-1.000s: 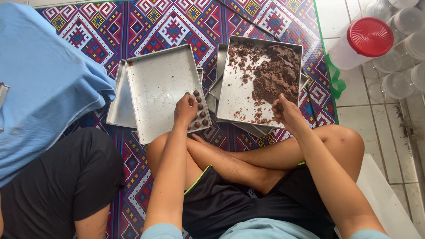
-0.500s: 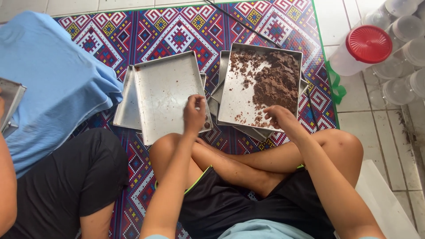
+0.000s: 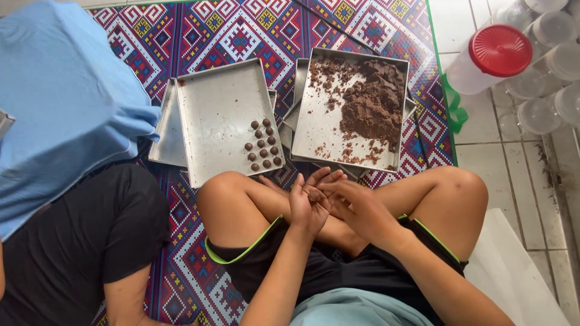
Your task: A person is sitting on a mat, manually shaping a dark brown paste into small, uniform balls and arranging them in a metal tray.
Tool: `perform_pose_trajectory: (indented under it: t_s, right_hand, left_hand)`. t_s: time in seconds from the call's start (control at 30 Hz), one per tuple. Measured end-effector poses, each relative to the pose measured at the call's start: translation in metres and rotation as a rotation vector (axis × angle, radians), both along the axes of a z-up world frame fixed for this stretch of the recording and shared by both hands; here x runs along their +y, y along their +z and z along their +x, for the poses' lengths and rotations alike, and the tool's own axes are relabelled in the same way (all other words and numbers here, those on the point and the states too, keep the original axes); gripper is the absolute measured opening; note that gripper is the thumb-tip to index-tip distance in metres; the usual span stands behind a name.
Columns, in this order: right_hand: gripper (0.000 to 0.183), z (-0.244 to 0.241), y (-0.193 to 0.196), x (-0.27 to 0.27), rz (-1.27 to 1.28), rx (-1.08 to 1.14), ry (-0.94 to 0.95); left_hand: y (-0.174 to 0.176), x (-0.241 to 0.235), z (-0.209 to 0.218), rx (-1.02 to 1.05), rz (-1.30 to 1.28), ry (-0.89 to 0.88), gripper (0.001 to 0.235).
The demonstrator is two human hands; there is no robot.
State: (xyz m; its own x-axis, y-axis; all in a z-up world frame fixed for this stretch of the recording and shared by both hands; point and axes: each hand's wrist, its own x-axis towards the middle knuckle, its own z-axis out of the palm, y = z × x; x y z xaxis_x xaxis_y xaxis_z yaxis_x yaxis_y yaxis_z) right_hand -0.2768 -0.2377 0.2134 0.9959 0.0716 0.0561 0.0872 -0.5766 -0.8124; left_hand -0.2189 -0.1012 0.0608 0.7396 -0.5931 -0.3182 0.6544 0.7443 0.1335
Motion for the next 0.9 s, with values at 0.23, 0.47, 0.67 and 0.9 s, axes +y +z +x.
perform_pose_trajectory:
  t_s: [0.23, 0.47, 0.67, 0.9]
  right_hand:
    - [0.032, -0.013, 0.012, -0.001, -0.130, -0.185, -0.098]
    - [0.029, -0.020, -0.001, 0.023, -0.223, -0.346, -0.069]
    - [0.026, -0.027, 0.010, 0.032, -0.168, -0.380, -0.089]
    - [0.023, -0.035, 0.016, 0.045, -0.200, -0.421, -0.129]
  left_hand:
    - [0.064, -0.002, -0.004, -0.115, -0.203, 0.006, 0.082]
    - [0.106, -0.008, -0.016, -0.203, -0.087, 0.063, 0.080]
    - [0.111, -0.006, -0.020, -0.229, -0.089, 0.091, 0.078]
    - [0.103, -0.008, -0.027, -0.222, -0.057, 0.054, 0.081]
